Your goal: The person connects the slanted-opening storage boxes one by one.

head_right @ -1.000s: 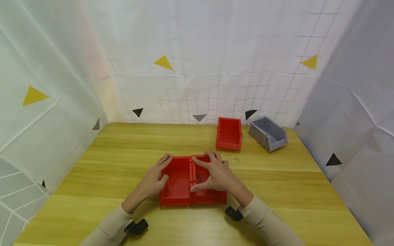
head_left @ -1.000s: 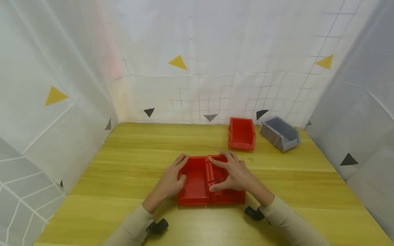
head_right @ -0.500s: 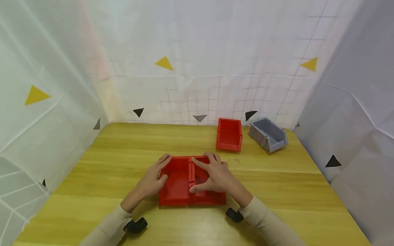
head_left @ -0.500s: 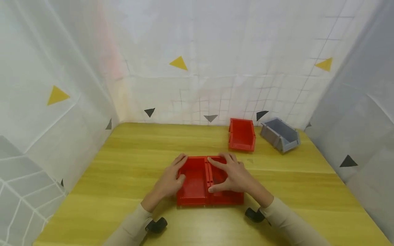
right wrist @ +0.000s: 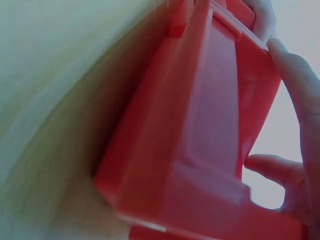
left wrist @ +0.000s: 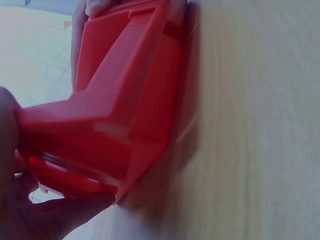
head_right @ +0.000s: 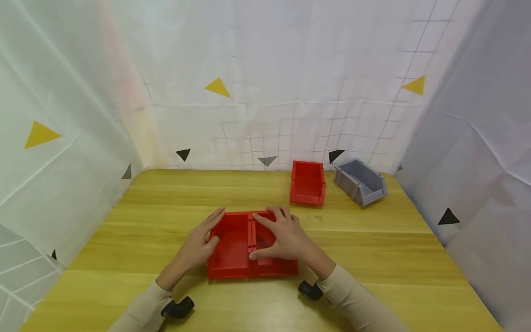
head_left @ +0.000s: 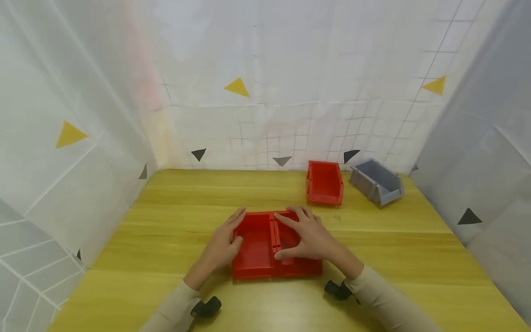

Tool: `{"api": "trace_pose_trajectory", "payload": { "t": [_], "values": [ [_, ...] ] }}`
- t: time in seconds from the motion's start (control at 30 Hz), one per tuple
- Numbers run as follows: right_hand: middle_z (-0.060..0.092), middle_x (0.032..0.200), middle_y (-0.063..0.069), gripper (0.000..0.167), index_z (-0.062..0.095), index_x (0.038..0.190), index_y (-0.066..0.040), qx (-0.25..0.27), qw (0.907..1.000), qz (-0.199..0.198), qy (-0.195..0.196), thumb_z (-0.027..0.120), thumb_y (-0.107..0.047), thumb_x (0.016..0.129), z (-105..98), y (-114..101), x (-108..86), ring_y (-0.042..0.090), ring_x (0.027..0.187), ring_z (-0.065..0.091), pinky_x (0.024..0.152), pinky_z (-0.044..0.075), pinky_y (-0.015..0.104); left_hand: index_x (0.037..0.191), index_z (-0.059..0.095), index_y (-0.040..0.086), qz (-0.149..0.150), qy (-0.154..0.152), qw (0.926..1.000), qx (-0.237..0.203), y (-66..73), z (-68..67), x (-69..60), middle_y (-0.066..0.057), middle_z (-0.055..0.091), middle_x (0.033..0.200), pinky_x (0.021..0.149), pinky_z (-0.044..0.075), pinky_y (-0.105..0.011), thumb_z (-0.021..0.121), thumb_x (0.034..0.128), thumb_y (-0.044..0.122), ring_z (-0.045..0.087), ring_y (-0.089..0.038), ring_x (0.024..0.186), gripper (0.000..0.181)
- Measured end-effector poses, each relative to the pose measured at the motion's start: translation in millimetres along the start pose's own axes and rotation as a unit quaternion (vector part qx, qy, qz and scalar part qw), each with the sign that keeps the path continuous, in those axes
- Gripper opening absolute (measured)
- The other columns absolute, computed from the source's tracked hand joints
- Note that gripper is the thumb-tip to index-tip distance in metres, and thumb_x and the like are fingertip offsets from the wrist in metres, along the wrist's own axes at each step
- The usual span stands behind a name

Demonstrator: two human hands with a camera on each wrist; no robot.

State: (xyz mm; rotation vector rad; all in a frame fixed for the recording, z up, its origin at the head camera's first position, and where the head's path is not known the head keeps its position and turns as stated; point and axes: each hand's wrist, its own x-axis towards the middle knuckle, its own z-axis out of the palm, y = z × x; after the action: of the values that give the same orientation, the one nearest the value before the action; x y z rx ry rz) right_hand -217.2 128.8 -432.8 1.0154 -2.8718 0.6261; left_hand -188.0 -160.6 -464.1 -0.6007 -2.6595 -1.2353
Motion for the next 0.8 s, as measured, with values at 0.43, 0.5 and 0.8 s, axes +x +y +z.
{"api": "trace_pose_trajectory", "payload": {
  "t": [0.43,0.5,0.8],
  "values": [
    [0.027,0.166,0.015,0.098,0.047,0.159,-0.027,0.070,0.9974,-0.005,-0.020,0.081,-0.066,0.076,-10,10,-3.8,0.046,0.149,0.021,0.106,0.029,0.076,0.160,0.041,0.009,0.010,0.008,0.9999,-0.007,-1.1,-0.1,-2.0,-0.002,0.036,0.166,0.048,0.041,-0.026,0.060,0.0943,-0.006,0.033,-0.009,0.056,0.070],
    [0.027,0.166,0.015,0.096,0.046,0.159,-0.027,0.077,0.9970,-0.005,-0.007,0.081,-0.064,0.078,-14,16,-3.7,0.047,0.148,0.022,0.102,0.035,0.076,0.160,0.041,0.009,0.011,0.009,0.9998,-0.011,-1.1,0.1,-2.5,-0.002,0.036,0.166,0.048,0.041,-0.026,0.060,0.0943,-0.007,0.035,-0.011,0.060,0.070],
    [0.032,0.163,0.020,0.086,0.046,0.158,-0.011,0.089,0.9946,0.033,0.042,0.080,-0.048,0.088,-42,46,2.4,0.045,0.146,0.027,0.104,0.037,0.072,0.160,0.041,0.011,0.010,0.010,0.9998,-0.017,-0.4,-2.4,-2.0,0.003,0.035,0.166,0.046,0.038,-0.025,0.059,0.0941,-0.008,0.048,-0.020,0.073,0.071]
  ]
}}
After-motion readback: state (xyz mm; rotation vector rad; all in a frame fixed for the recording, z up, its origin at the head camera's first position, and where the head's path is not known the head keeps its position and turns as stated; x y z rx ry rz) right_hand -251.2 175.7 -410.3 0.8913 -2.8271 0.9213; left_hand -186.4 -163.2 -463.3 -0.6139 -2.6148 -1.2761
